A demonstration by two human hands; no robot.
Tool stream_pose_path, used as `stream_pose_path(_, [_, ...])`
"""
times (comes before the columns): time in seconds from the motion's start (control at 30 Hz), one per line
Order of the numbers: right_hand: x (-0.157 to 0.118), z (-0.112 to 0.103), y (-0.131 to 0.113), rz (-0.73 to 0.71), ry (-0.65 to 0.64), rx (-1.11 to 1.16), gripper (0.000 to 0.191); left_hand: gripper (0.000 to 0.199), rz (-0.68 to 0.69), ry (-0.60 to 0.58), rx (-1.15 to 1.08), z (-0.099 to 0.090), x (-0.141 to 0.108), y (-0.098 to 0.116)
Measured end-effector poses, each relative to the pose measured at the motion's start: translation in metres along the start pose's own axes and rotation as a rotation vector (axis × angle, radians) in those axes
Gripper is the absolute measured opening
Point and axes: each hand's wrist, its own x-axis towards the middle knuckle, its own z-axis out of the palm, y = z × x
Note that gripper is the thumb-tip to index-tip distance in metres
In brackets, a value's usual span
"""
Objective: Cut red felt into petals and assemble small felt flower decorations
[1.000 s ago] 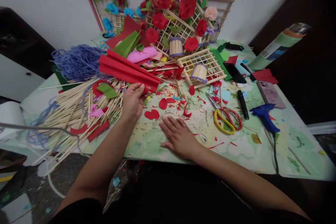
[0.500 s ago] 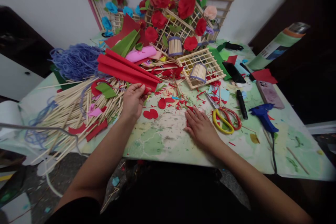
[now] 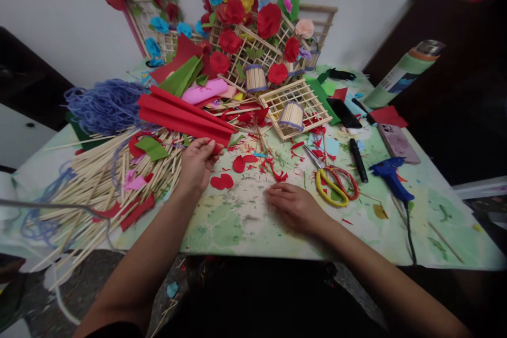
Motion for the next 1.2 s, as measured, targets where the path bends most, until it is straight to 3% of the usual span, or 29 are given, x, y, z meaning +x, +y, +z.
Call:
stream_pose_path(0.13, [0.003, -0.002, 0.002, 0.203, 0.084, -0.097, 0.033, 0.021, -0.017, -0.015, 0.004, 0.001, -0.001, -0.001])
stream_pose_path(0.2, [0.008, 0.000, 0.002, 0.290, 0.026, -0.148, 0.043, 0.019, -0.024, -0.023, 0.009, 0.001, -0.002, -0.001])
stream_pose_path(0.33, [0.026, 0.011, 0.000, 0.290, -0.126, -0.175, 0.059, 0.018, -0.045, -0.056, 0.026, 0.002, -0.003, -0.003])
stream_pose_path(0.47, [0.036, 0.007, 0.004, 0.246, -0.082, -0.182, 0.056, 0.023, -0.048, -0.081, 0.060, 0.004, -0.006, -0.006])
stream_pose_path(0.57, [0.023, -0.009, 0.013, 0.369, 0.063, -0.263, 0.049, 0.028, -0.079, -0.085, 0.064, 0.005, -0.010, -0.009])
stream_pose_path(0.67, [-0.007, -0.024, 0.025, 0.684, 0.204, -0.427, 0.041, 0.030, -0.119, -0.106, 0.046, 0.008, -0.015, -0.013])
stream_pose_path(0.77, [-0.036, -0.031, 0.038, 0.876, 0.207, -0.479, 0.042, 0.030, -0.136, -0.121, 0.019, 0.012, -0.016, -0.014])
stream_pose_path(0.87, [-0.052, -0.031, 0.047, 0.884, 0.179, -0.426, 0.043, 0.030, -0.106, -0.067, -0.018, 0.014, -0.013, -0.013])
stream_pose_path(1.0, [-0.051, -0.038, 0.047, 0.888, 0.094, -0.384, 0.045, 0.028, -0.067, 0.038, -0.067, 0.014, -0.007, -0.010])
stream_pose_path(1.2, [-0.057, -0.072, 0.033, 0.962, 0.026, -0.254, 0.054, 0.021, -0.194, 0.018, -0.154, 0.021, -0.018, -0.008])
